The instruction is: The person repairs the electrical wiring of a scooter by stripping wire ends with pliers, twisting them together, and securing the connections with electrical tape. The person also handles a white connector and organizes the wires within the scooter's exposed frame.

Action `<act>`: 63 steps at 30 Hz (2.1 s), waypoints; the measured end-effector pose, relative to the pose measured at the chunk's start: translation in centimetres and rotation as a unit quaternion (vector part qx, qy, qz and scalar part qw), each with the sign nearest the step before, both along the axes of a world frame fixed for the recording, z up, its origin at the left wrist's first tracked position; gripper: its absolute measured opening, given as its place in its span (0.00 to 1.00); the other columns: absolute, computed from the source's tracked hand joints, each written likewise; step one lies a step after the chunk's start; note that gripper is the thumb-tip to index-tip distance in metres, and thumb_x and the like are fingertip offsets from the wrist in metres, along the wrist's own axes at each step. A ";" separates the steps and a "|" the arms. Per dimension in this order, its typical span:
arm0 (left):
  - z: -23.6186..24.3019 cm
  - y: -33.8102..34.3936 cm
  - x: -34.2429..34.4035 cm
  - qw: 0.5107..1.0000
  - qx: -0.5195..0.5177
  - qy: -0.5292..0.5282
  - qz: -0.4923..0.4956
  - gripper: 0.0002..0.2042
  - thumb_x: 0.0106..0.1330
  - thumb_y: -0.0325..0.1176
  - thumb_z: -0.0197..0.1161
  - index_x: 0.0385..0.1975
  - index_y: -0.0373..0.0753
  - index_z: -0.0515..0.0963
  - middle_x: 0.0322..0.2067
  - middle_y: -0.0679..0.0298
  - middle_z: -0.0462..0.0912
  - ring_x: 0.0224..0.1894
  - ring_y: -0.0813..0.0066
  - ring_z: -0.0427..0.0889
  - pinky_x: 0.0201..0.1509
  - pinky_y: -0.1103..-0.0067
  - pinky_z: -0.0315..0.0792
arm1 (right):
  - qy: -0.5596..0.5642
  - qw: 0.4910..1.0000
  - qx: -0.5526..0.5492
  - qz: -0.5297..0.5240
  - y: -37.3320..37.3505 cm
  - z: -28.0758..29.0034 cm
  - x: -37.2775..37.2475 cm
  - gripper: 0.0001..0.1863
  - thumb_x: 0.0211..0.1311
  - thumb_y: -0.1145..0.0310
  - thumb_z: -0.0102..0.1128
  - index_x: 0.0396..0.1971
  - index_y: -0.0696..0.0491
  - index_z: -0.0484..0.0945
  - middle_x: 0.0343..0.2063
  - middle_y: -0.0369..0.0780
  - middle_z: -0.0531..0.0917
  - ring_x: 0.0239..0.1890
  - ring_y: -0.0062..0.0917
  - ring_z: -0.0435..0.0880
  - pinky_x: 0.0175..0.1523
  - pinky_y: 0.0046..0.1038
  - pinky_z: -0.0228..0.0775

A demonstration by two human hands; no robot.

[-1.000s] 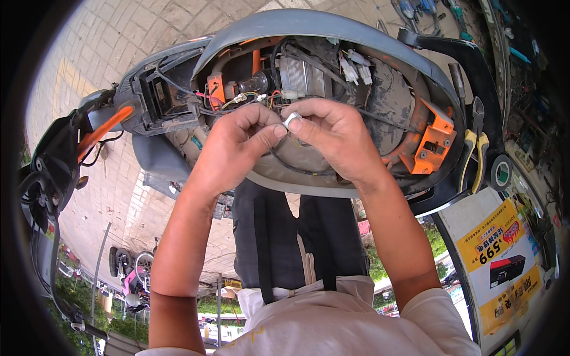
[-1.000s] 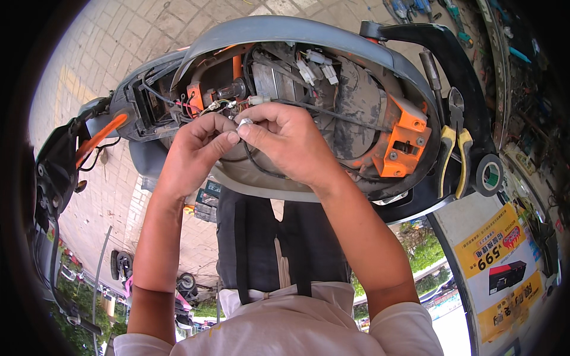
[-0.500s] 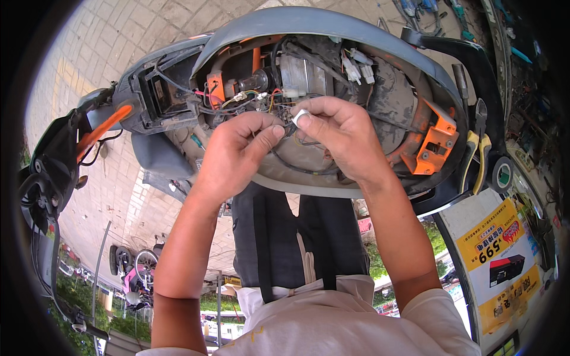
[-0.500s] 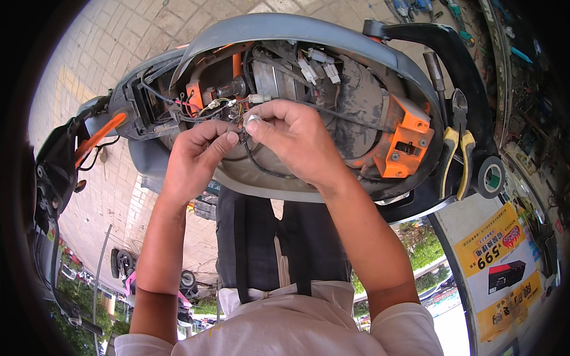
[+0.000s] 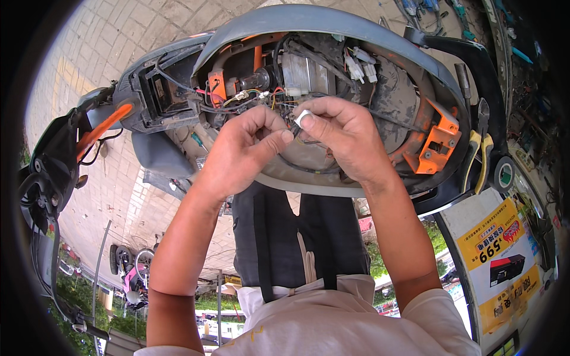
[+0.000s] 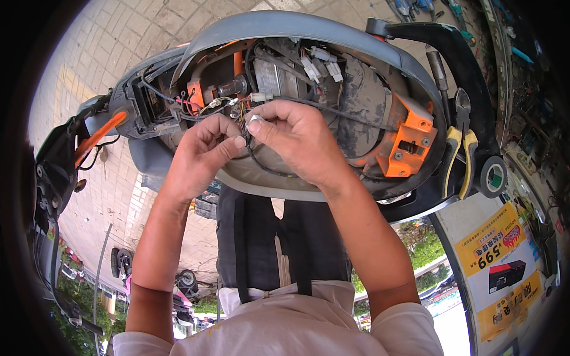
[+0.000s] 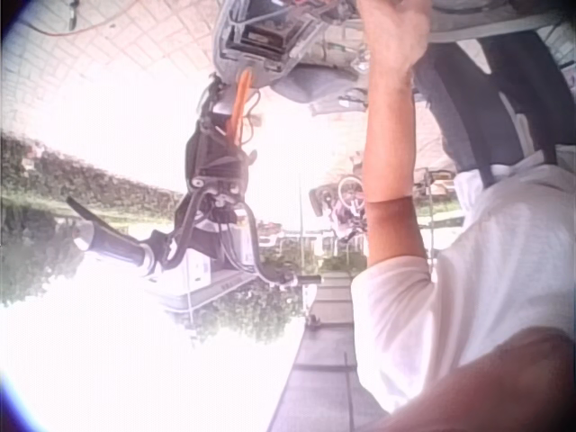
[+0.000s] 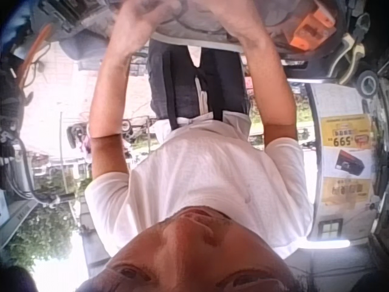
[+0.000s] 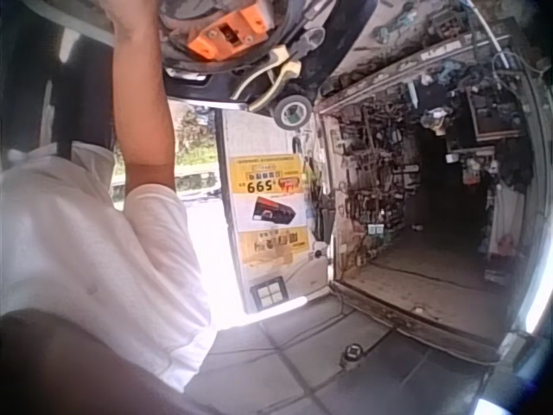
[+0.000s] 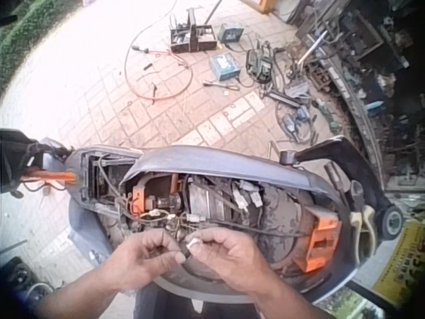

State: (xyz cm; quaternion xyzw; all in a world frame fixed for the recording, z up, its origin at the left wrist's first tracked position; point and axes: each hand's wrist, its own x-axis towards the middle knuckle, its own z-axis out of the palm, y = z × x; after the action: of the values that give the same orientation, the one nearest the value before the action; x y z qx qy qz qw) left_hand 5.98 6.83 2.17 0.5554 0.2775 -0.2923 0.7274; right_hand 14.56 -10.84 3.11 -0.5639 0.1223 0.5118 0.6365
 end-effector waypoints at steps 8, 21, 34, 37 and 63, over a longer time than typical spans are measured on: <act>0.2 -0.8 -0.2 0.963 0.204 -0.157 -0.081 0.05 0.66 0.27 0.61 0.35 0.32 0.75 0.29 0.72 0.76 0.32 0.85 0.69 0.36 0.85 0.67 | 0.000 1.000 -0.001 -0.001 0.1 -0.2 -0.1 0.13 0.62 0.72 0.62 0.42 0.66 0.77 0.36 0.39 0.82 0.38 0.18 0.80 0.45 0.21 0.74; 0.1 -1.3 0.5 0.924 0.279 -0.240 -0.109 0.03 0.63 0.24 0.63 0.32 0.32 0.77 0.25 0.65 0.77 0.31 0.80 0.73 0.36 0.81 0.68 | -0.013 0.999 -0.030 -0.005 0.0 -0.1 -0.1 0.15 0.61 0.73 0.64 0.43 0.66 0.76 0.35 0.40 0.82 0.38 0.19 0.81 0.45 0.22 0.75; -0.9 -0.7 0.0 0.982 0.071 -0.068 0.162 0.04 0.63 0.24 0.64 0.29 0.32 0.76 0.27 0.68 0.79 0.31 0.85 0.74 0.36 0.85 0.69 | -0.412 0.851 -0.251 0.207 -6.9 4.1 -2.0 0.14 0.54 0.71 0.65 0.40 0.59 0.78 0.34 0.42 0.79 0.34 0.35 0.79 0.45 0.34 0.70; -1.3 -0.7 -0.1 0.974 0.173 -0.088 0.121 0.05 0.64 0.26 0.64 0.31 0.31 0.77 0.27 0.67 0.80 0.31 0.84 0.75 0.37 0.84 0.70 | -0.486 0.791 -0.262 0.263 -8.4 4.1 -3.0 0.15 0.51 0.71 0.66 0.40 0.57 0.78 0.35 0.41 0.78 0.39 0.38 0.77 0.49 0.38 0.66; -1.9 -5.3 -0.1 0.876 0.383 -0.292 -0.017 0.06 0.58 0.25 0.66 0.26 0.34 0.75 0.24 0.60 0.76 0.29 0.62 0.73 0.35 0.73 0.70 | 0.021 0.997 -0.076 0.000 -1.6 0.5 0.2 0.14 0.66 0.65 0.58 0.39 0.63 0.79 0.25 0.34 0.79 0.26 0.15 0.75 0.32 0.19 0.69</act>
State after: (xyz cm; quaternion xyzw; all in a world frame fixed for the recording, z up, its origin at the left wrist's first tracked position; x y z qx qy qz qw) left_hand 5.84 1.49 0.23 0.8551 0.1335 -0.0002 0.5010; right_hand 14.80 -12.47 3.63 -0.5997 0.1741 0.5124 0.5894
